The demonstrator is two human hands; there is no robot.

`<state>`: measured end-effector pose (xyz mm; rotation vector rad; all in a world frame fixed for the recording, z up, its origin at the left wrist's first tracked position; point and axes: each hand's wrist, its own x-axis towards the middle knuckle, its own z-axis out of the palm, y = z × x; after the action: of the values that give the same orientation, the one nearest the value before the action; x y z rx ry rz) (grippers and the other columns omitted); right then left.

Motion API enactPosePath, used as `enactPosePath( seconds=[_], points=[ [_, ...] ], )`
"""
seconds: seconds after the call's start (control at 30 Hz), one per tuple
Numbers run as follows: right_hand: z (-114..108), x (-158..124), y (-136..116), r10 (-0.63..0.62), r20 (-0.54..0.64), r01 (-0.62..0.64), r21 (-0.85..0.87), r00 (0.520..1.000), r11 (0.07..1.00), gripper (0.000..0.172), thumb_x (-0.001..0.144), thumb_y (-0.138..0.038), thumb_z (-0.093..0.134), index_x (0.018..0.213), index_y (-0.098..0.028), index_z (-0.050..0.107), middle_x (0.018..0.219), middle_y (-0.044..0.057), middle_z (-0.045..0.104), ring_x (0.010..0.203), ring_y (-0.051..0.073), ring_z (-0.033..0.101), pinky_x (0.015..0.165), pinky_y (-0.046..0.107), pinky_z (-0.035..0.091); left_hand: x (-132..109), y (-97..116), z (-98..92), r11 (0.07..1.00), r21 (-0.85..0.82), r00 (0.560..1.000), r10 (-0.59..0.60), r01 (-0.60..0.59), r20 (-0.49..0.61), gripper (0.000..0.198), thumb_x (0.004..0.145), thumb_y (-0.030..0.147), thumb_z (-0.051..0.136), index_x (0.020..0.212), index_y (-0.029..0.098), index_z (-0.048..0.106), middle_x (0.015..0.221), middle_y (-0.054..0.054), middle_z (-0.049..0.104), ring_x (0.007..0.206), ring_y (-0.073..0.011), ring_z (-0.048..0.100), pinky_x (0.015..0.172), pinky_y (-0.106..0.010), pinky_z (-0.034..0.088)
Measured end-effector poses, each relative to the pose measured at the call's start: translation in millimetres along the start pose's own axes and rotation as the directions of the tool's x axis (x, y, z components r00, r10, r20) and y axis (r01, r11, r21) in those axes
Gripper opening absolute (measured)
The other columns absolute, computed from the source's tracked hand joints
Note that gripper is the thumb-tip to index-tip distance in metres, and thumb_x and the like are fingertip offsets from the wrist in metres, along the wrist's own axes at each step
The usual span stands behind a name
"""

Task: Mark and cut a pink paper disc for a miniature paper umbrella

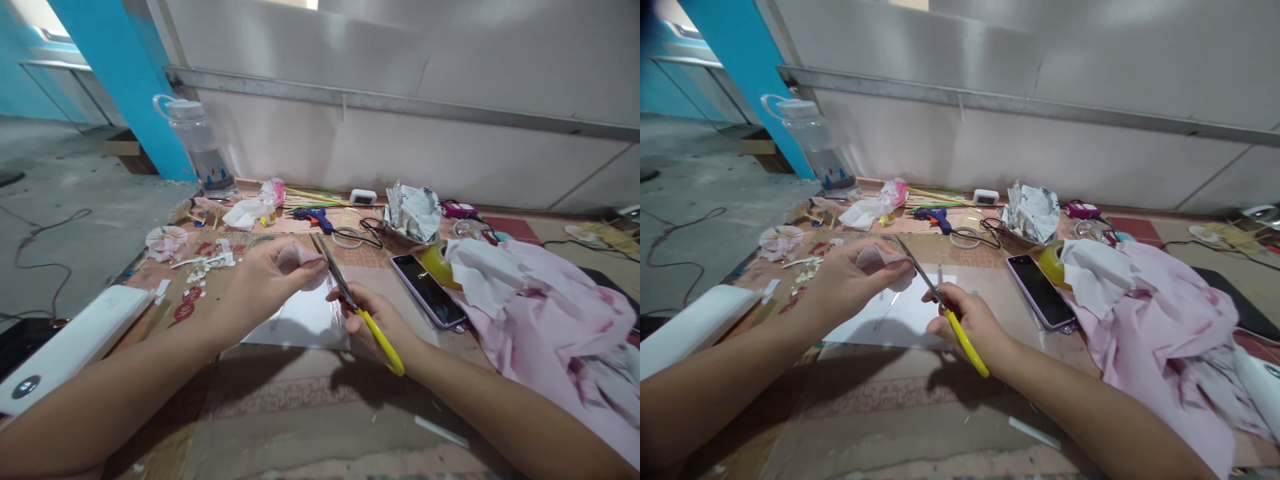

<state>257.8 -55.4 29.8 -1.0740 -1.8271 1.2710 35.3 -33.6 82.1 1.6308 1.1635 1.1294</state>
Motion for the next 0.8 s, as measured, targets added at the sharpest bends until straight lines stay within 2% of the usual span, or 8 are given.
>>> enactPosePath(
  seconds=[0.4,0.57,0.8],
  points=[
    [-0.3,0.6,1.2,-0.011,-0.017,0.011,-0.003,1.000,1.000,0.081,0.073,-0.091,0.059,0.108,-0.018,0.068,0.073,-0.002,0.049,0.066,0.015,0.039,0.061,0.029,0.031,-0.6,2.4,-0.3,1.000,-0.013,1.000,-0.004,0.004,0.010,0.033,0.084,0.048,0.075,0.076,0.019,0.063,0.068,-0.001,0.069,0.064,-0.0148,0.065,0.059,-0.026,0.051],
    [1.8,-0.1,0.3,0.007,-0.012,-0.006,0.113,1.000,0.994,0.081,0.070,-0.089,0.066,0.110,-0.018,0.067,0.078,-0.001,0.050,0.069,0.015,0.042,0.063,0.028,0.034,2.2,6.7,-0.5,0.993,-0.121,0.999,-0.011,0.017,0.051,0.029,0.085,0.046,0.075,0.081,0.019,0.066,0.067,0.001,0.067,0.061,-0.0122,0.062,0.056,-0.023,0.051],
    [1.6,-0.9,-3.4,-0.016,0.047,0.007,0.190,0.999,0.982,0.079,0.076,-0.086,0.063,0.119,-0.020,0.060,0.084,-0.001,0.047,0.070,0.014,0.040,0.060,0.027,0.035,4.6,6.2,-3.0,0.994,-0.113,0.996,0.010,0.000,0.088,0.027,0.087,0.047,0.073,0.088,0.020,0.070,0.076,-0.001,0.071,0.066,-0.0127,0.063,0.058,-0.023,0.051]
  ],
)
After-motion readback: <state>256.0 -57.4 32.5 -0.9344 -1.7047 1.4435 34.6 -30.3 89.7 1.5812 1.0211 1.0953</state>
